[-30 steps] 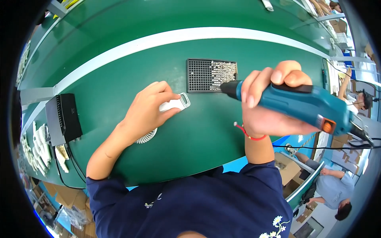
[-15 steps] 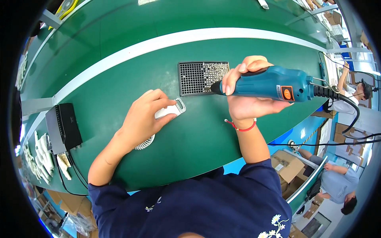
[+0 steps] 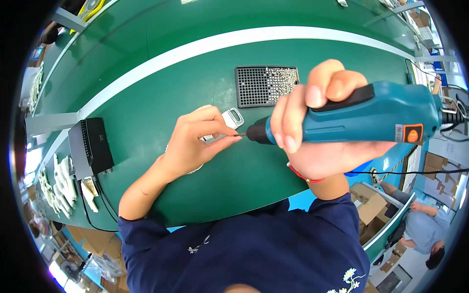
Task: Assemble small handheld electric fans using an electric screwdriver on a factory production line.
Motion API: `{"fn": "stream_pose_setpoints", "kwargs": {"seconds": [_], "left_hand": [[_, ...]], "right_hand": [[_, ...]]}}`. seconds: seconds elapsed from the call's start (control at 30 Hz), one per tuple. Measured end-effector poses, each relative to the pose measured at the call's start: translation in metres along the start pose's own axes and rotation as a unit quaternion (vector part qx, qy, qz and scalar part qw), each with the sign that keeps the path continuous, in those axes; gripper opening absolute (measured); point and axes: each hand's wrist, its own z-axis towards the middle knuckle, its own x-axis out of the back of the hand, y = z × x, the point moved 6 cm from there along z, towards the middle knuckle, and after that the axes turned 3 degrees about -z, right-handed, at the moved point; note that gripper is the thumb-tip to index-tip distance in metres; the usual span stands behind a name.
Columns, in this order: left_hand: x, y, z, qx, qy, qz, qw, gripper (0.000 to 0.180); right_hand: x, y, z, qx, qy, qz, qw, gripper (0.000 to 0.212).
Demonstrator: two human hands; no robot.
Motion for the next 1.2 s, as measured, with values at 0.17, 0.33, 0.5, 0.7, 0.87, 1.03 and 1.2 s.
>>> {"fn": "stream_pose_setpoints", "kwargs": {"seconds": [0.17, 0.33, 0.5, 0.7, 0.87, 1.03, 1.2], "left_hand": [[-0.003, -0.001, 0.000, 0.012, -0.053, -0.030, 0.998, 0.012], [-0.001, -0.006, 0.001, 0.021, -0.035, 0.058, 0.997, 0.018], [-0.010, -0.012, 0.001, 0.037, -0.092, 0.099, 0.990, 0.025], [-0.009, -0.017, 0.001, 0.040, -0.071, 0.099, 0.992, 0.026], [-0.009, -0.019, 0.000, 0.047, -0.068, 0.094, 0.992, 0.027], [-0.012, -0.023, -0.003, 0.057, -0.067, 0.085, 0.992, 0.026], [-0.009, -0.014, -0.007, 0.041, -0.030, 0.159, 0.986, 0.039]], "right_hand": [[-0.006, 0.008, 0.005, -0.085, -0.090, 0.069, 0.990, 0.059], [-0.009, 0.017, -0.011, 0.024, 0.014, -0.105, 0.994, 0.075], [-0.011, 0.030, -0.017, 0.003, -0.038, -0.201, 0.979, 0.082], [-0.005, 0.035, -0.017, -0.001, -0.026, -0.206, 0.978, 0.085], [-0.004, 0.035, -0.015, 0.049, -0.008, -0.156, 0.986, 0.075], [-0.005, 0.044, -0.018, 0.008, -0.012, -0.153, 0.988, 0.073], [-0.009, 0.049, -0.021, -0.040, -0.034, -0.198, 0.979, 0.081]]}}
